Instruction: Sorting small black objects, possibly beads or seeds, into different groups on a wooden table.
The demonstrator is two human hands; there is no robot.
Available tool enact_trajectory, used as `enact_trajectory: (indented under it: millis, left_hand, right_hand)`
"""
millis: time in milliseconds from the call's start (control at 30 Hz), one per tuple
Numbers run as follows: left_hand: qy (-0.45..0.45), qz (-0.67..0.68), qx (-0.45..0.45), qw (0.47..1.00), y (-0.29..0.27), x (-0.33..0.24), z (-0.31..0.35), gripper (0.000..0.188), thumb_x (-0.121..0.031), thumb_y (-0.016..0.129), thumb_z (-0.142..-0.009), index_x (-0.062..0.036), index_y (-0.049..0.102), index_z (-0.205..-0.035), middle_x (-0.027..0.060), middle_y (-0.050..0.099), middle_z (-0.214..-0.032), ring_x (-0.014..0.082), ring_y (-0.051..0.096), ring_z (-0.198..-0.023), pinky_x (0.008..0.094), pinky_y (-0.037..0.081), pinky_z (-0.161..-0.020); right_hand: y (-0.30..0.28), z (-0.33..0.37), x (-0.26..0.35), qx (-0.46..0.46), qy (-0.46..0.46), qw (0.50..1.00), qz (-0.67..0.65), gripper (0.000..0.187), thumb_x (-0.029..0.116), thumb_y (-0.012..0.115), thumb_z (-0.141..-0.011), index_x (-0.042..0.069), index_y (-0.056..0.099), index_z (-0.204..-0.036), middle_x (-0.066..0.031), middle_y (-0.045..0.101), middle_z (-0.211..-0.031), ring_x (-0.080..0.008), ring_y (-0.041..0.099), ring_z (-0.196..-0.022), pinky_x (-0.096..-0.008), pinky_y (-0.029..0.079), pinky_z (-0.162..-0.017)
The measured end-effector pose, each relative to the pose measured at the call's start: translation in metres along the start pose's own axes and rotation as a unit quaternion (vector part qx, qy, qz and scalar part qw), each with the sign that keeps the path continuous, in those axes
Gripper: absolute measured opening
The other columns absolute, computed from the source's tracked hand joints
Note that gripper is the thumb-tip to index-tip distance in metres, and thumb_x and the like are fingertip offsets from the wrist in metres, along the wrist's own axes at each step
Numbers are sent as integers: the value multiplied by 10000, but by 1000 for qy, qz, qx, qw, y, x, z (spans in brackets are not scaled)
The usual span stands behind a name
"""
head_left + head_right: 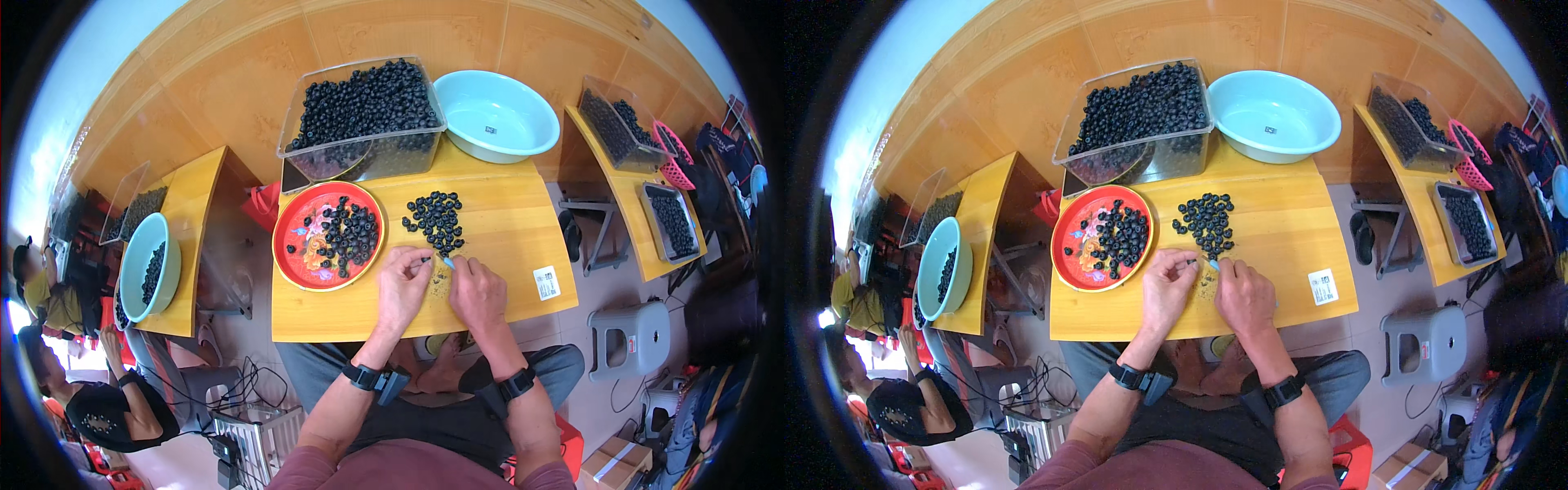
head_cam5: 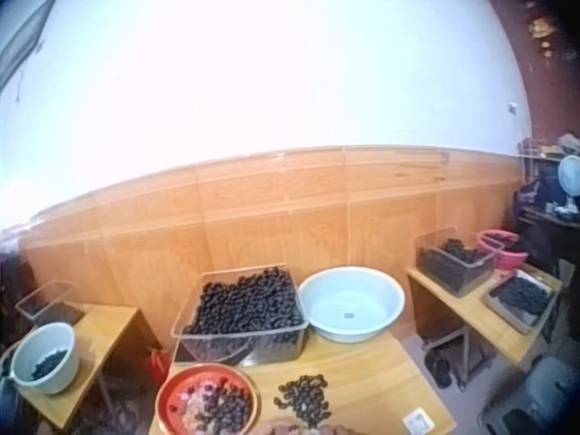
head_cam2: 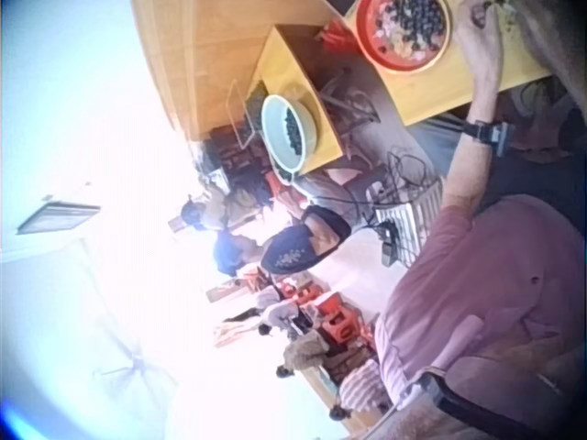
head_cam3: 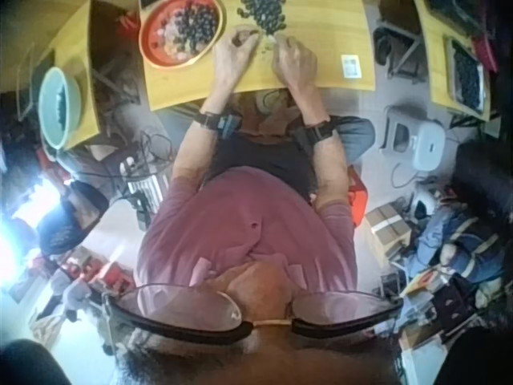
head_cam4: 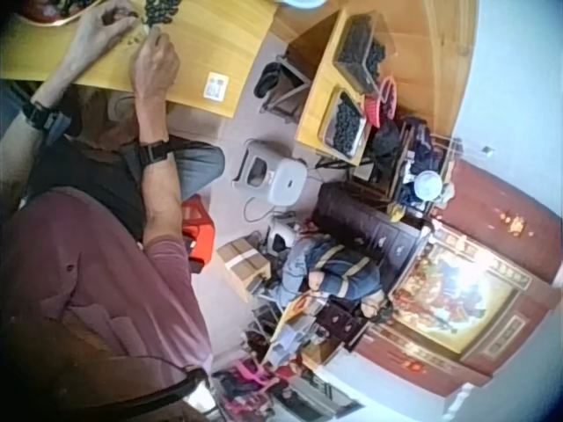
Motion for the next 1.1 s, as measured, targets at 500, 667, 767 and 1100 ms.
enact_trajectory:
  millis: [500,667,767,1100]
  left_hand:
    - [-11,-32,29,999,8,-1,3,376,70,751,-854,12,680,-1219,32,655,-955,73,597,-804,232,525,-742]
    - [-9,-46,24,999,6,-3,3,395,70,754,-840,10,679,-1223,27,653,-951,74,596,-801,235,526,-741]
    - [-12,-46,24,999,6,-3,3,401,70,753,-839,8,678,-1228,20,652,-945,73,596,-800,234,525,-739]
    - [-63,105,15,992,9,14,5,298,54,767,-876,5,649,-1145,25,663,-940,82,630,-827,228,533,-763]
  right_hand:
    - [3,6,0,-6,-39,999,-20,108,96,661,-848,57,648,-948,-86,578,-730,-264,654,-647,-400,533,-549]
    - [1,5,3,-9,-54,998,-32,110,99,659,-853,58,651,-956,-84,574,-728,-261,653,-648,-394,533,-550]
    - [1,5,3,-3,-53,998,-34,119,97,662,-852,56,655,-963,-84,578,-731,-259,657,-655,-394,534,-551]
    - [4,4,1,4,-42,999,-21,114,90,659,-857,54,663,-964,-88,599,-733,-262,673,-651,-391,550,-551]
Point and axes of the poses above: each hand's wrist, its own z-axis away from the middle knuckle, its own y-axis out of the palm, x = y × z, the point moved 7 cm from there along -z, towards the middle knuckle
